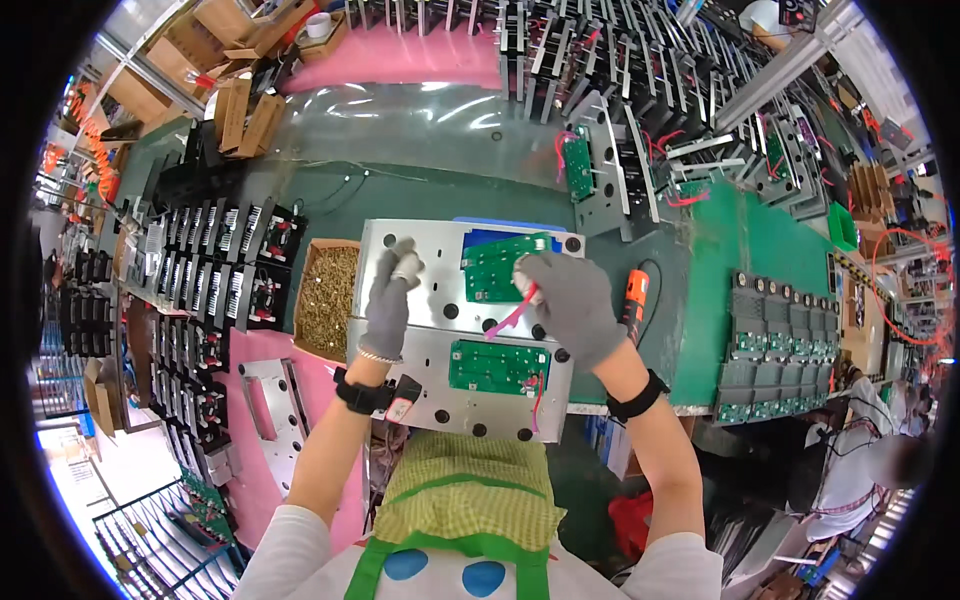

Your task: The recorder is assembling electronic components by screwing a green circuit board onto a metal frame using an electric screwdriver, then moving the finished parts to a storage rack.

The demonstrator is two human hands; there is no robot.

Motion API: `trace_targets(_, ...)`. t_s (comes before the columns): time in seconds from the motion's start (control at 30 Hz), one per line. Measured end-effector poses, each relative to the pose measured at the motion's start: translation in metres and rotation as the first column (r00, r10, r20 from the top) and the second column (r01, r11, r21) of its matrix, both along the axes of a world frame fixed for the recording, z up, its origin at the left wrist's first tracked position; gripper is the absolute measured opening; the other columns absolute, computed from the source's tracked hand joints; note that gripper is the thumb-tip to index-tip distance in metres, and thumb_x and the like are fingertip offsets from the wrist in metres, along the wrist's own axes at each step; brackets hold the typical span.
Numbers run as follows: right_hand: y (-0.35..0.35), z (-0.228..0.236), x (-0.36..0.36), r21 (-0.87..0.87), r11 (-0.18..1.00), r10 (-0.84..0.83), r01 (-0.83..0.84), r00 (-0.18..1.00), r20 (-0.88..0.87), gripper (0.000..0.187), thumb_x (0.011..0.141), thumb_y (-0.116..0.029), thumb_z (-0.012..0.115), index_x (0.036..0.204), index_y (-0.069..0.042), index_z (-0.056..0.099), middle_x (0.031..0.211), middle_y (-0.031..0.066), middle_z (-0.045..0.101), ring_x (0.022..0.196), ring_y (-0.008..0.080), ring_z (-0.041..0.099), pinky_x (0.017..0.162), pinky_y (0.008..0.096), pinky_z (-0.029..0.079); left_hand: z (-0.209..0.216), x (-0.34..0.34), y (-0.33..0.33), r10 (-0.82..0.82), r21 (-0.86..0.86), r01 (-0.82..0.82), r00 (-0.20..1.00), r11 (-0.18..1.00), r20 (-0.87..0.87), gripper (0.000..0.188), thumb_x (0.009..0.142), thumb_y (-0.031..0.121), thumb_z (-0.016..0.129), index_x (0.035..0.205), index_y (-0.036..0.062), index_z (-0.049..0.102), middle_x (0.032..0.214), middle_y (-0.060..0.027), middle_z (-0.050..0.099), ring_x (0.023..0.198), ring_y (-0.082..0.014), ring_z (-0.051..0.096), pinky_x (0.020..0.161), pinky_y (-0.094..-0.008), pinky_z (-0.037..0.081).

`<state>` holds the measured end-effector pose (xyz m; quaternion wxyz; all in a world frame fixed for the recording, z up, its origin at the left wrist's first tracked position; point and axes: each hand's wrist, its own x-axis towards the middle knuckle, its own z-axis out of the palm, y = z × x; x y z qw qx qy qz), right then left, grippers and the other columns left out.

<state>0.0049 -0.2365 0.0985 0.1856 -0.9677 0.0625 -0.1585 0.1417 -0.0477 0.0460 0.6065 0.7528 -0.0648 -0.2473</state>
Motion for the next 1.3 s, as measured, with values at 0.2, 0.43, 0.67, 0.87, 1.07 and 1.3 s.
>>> trace_targets(0.2,-0.028,-0.044,0.007,0.424,0.904,-0.086,0.064,0.996,0.033,0.011,0.081,-0.009,0.058,0.090,-0.003,0.060,0.080,0.0125,0.062,0.071,0.0296,0.061,0.061,0.0338,0.047,-0.079,0.007,-0.012,-0.276,0.075,0.275,0.961,0.958,-0.002,0.034,0.087,0.019,0.050,0.120,0.0102,0.054,0.112,-0.0122,0.052,0.103,-0.0253,0.053,0.089,-0.0312,0.041)
trace_targets(0.43,-0.032,-0.098,0.005,0.785,0.614,-0.220,0.090,0.974,0.060,0.026,0.093,-0.022,0.051,0.089,0.003,0.059,0.080,0.0121,0.063,0.072,0.0190,0.062,0.065,0.0275,0.048,-0.092,0.007,-0.038,-0.292,0.203,0.281,0.956,0.938,0.027,0.041,0.085,0.012,0.047,0.126,0.0095,0.048,0.104,-0.0096,0.050,0.101,-0.0211,0.050,0.093,-0.0302,0.038)
trace_targets(0.67,-0.043,-0.141,-0.002,0.815,0.577,-0.217,0.053,0.972,0.091,0.026,0.092,-0.024,0.053,0.091,0.001,0.060,0.080,0.0125,0.064,0.076,0.0195,0.064,0.068,0.0270,0.049,-0.102,-0.005,-0.050,-0.201,0.274,0.165,0.973,0.948,0.110,0.045,0.084,0.010,0.051,0.127,-0.0019,0.043,0.113,-0.0098,0.050,0.105,-0.0215,0.051,0.094,-0.0299,0.040)
trace_targets(0.87,-0.048,-0.156,-0.009,0.799,0.596,-0.216,0.083,0.974,0.061,0.024,0.092,-0.023,0.052,0.093,0.000,0.060,0.082,0.0113,0.066,0.077,0.0186,0.065,0.068,0.0268,0.049,-0.094,-0.002,-0.055,-0.232,0.391,0.183,0.969,0.902,0.081,0.046,0.080,0.006,0.054,0.125,0.0052,0.049,0.112,-0.0086,0.048,0.103,-0.0181,0.051,0.091,-0.0305,0.041)
trace_targets(1.07,-0.045,-0.155,-0.008,0.782,0.611,-0.268,0.124,0.962,0.058,0.023,0.093,-0.023,0.052,0.093,-0.001,0.060,0.079,0.0105,0.065,0.074,0.0187,0.064,0.067,0.0277,0.049,-0.094,0.005,-0.051,-0.232,0.243,0.225,0.973,0.944,0.000,0.047,0.075,0.005,0.055,0.122,0.0036,0.052,0.096,-0.0047,0.048,0.097,-0.0159,0.045,0.090,-0.0277,0.038)
trace_targets(1.3,-0.044,-0.159,-0.012,0.713,0.659,-0.320,0.239,0.947,-0.021,0.019,0.093,-0.020,0.050,0.096,-0.004,0.059,0.079,0.0059,0.061,0.076,0.0128,0.060,0.066,0.0258,0.047,-0.114,0.001,-0.046,-0.228,0.157,0.209,0.967,0.965,0.116,0.047,0.072,0.006,0.057,0.119,0.0080,0.056,0.097,-0.0086,0.045,0.092,-0.0201,0.046,0.083,-0.0304,0.041)
